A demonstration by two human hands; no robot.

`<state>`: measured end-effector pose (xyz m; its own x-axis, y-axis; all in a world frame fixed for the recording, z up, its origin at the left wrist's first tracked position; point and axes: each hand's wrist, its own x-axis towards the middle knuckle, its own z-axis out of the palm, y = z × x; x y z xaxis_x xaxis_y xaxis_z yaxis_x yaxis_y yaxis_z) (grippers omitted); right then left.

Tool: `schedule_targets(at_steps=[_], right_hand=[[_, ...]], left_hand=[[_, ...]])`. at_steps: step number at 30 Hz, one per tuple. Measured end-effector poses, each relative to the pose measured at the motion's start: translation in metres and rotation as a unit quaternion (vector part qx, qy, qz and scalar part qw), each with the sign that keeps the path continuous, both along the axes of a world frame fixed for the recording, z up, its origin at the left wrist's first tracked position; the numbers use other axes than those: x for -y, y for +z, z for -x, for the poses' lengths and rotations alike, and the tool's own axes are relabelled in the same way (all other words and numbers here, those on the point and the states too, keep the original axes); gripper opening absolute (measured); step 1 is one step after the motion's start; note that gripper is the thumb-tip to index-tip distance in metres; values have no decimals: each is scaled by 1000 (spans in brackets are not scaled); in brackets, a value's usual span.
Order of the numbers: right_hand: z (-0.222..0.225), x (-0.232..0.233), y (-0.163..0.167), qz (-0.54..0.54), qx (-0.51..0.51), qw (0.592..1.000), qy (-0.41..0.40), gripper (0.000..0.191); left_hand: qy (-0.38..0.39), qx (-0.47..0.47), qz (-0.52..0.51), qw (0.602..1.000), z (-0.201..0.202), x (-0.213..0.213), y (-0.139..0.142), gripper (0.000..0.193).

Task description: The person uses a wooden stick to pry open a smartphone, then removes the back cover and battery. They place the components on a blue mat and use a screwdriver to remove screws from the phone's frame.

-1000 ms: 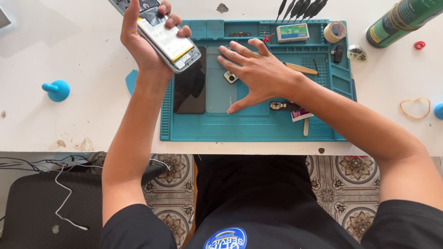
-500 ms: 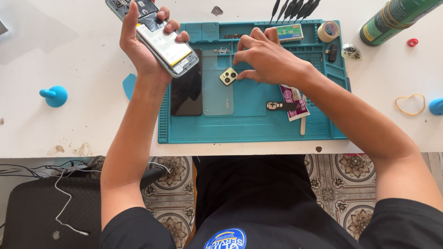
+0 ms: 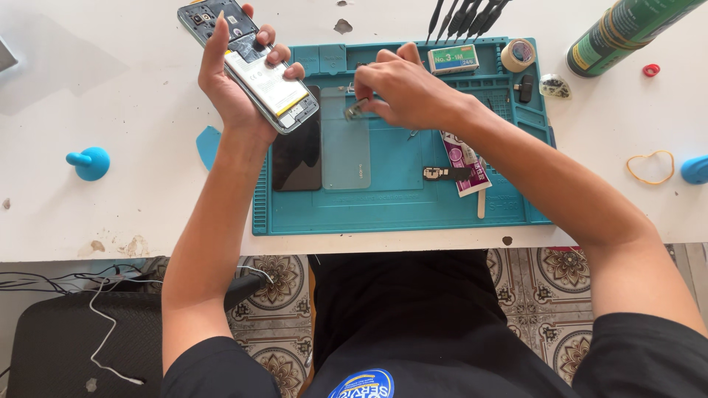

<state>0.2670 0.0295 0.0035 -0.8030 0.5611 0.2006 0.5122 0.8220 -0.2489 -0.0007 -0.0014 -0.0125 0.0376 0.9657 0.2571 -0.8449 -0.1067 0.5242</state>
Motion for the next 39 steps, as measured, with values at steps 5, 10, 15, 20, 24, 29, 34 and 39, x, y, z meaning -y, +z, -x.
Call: schedule_targets(at_steps=[5,10,15,20,24,29,34,39], right_hand=[[9,-11,2,-49,-70,995,42,5],[8,-17,2,-111,-43,991,58,1],[3,-16,1,-126,-13,991,49,10],[-1,-9,1,-41,19,995,84,38],[2,0,-4,-31,27,996,83,55],[2,-4,-9,-55,43,998,-5,52],[3,-9,-17,-105,-17,994,-14,36],[-2,-17,-18,-90,-9,996,22,59]], left_hand=[[0,2,12,1000,-2,3,2,47],[-7,7,5,1000,-4,3,4,47],[0,4,4,1000,-3,2,4,45],[-12,3,1,1000,-3,2,4,47],[-8,-2,-2,1000,-5,2,4,47],[-11,4,-4,1000,-6,1,4,45],[-13,6,-1,1000,-5,1,2,45],[-7,-1,8,1000,-5,1,1,46]])
